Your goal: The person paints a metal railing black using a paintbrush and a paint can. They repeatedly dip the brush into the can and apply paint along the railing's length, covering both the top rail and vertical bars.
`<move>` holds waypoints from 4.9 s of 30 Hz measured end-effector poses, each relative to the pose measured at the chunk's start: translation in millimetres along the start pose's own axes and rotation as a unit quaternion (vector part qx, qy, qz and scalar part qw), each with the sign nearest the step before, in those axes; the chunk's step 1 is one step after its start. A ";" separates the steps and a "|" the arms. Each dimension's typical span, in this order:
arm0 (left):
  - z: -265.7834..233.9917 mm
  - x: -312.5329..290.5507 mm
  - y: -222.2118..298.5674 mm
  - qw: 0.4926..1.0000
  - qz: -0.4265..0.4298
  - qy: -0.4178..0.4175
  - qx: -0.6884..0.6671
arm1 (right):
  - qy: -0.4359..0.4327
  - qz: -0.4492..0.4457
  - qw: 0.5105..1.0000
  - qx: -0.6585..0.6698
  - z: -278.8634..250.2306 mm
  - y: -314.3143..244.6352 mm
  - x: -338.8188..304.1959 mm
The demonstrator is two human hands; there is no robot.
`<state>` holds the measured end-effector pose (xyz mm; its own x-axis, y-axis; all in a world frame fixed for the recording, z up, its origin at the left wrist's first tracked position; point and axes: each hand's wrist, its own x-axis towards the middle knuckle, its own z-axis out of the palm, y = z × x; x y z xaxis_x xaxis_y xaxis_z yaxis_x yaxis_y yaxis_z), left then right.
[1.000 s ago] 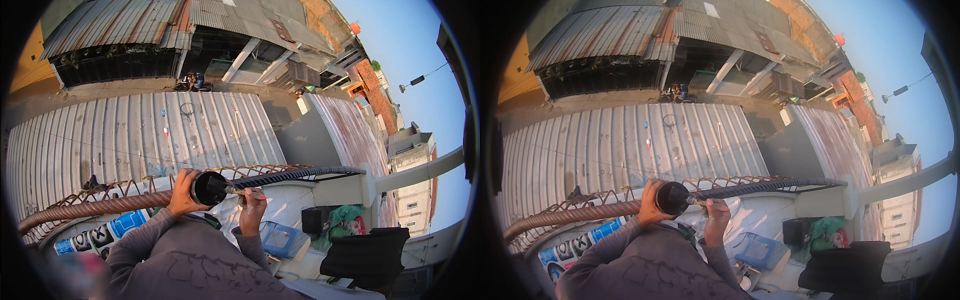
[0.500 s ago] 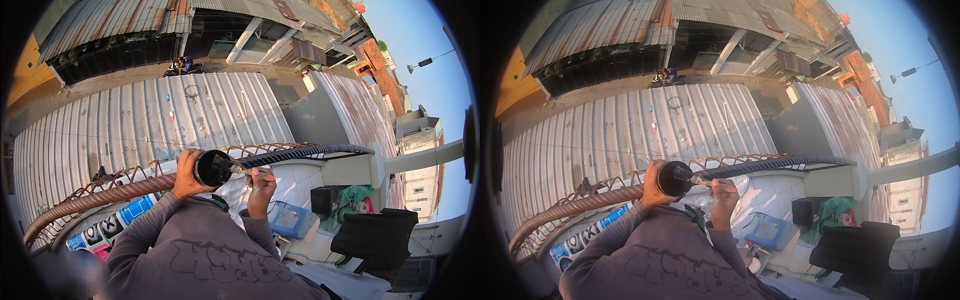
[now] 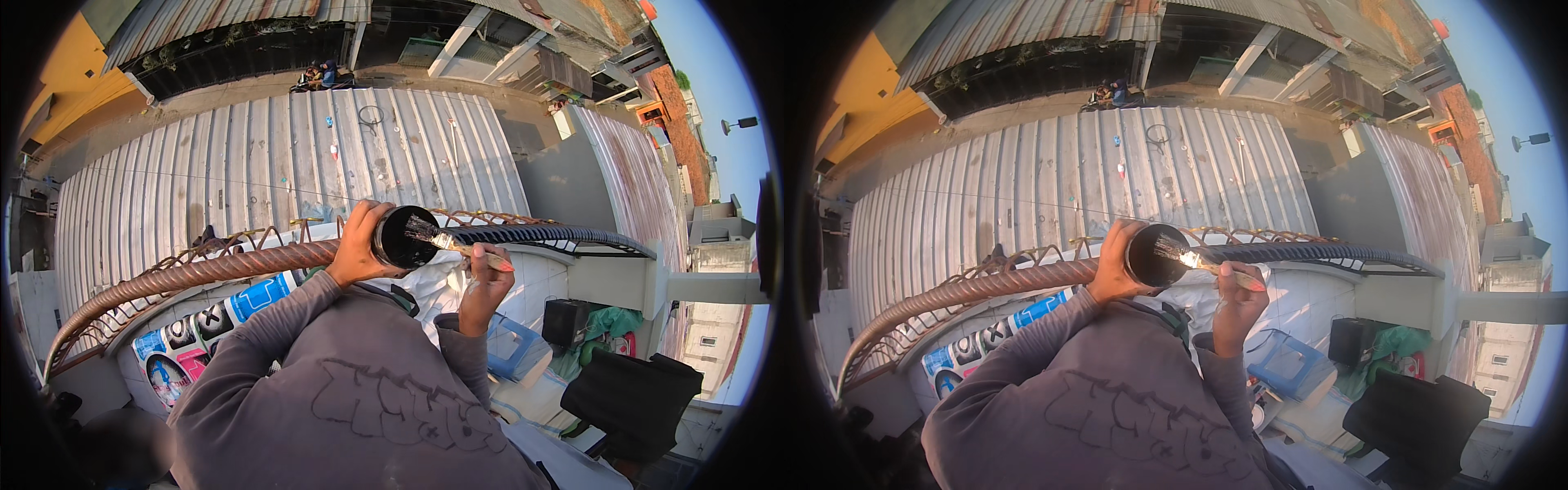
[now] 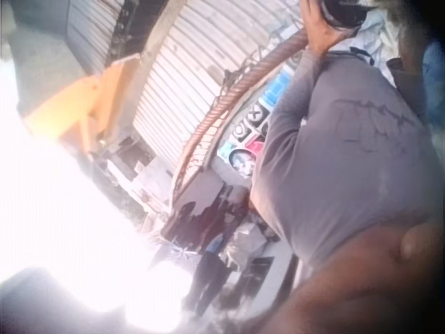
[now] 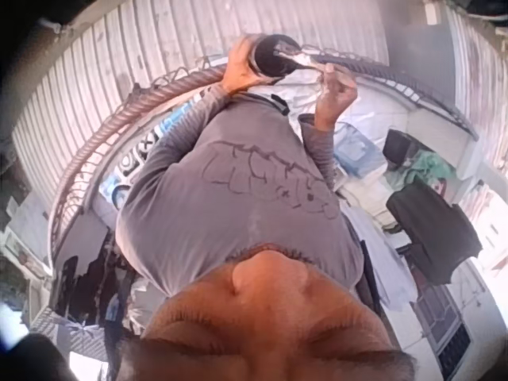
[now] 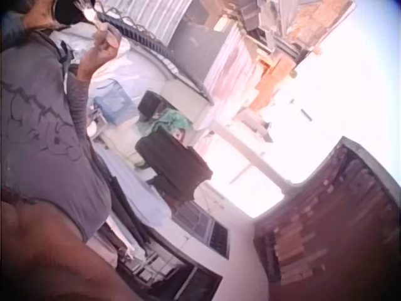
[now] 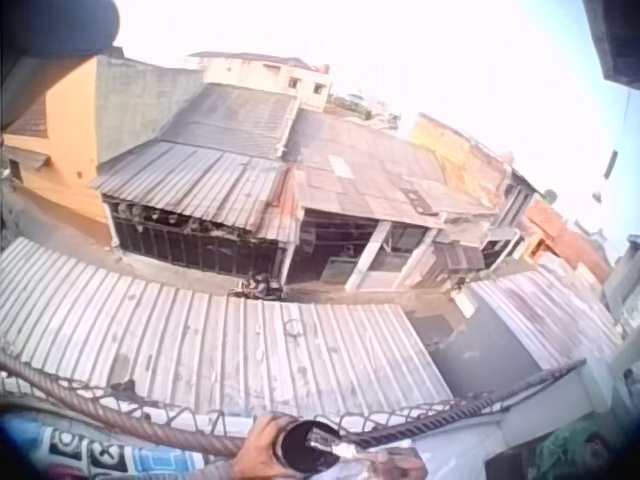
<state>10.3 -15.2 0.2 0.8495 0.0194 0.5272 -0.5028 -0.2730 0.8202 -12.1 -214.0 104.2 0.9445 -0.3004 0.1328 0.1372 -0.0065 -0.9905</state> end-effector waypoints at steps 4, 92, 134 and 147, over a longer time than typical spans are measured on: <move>-1.9 -1.6 0.6 1.000 -0.015 -0.021 0.009 | -0.103 -0.090 0.976 -0.170 6.0 -18.8 12.7; -161.4 -201.9 -91.9 0.730 -0.614 0.079 -0.289 | -0.323 0.044 0.945 -0.035 -28.5 65.6 1.9; -217.5 -47.3 23.7 0.733 -0.323 -0.308 0.513 | -0.293 0.051 0.954 0.043 -20.8 80.6 -1.6; -211.2 1.2 -18.4 0.521 -0.391 -0.619 0.439 | -0.340 0.079 0.934 0.080 -7.8 89.0 -7.8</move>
<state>-13.2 193.0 32.6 0.4644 -0.0320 -0.8850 -0.1202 -0.9924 -0.0272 -9.5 -219.7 14.7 0.9203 0.3901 0.0303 -0.0289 0.1450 -0.9890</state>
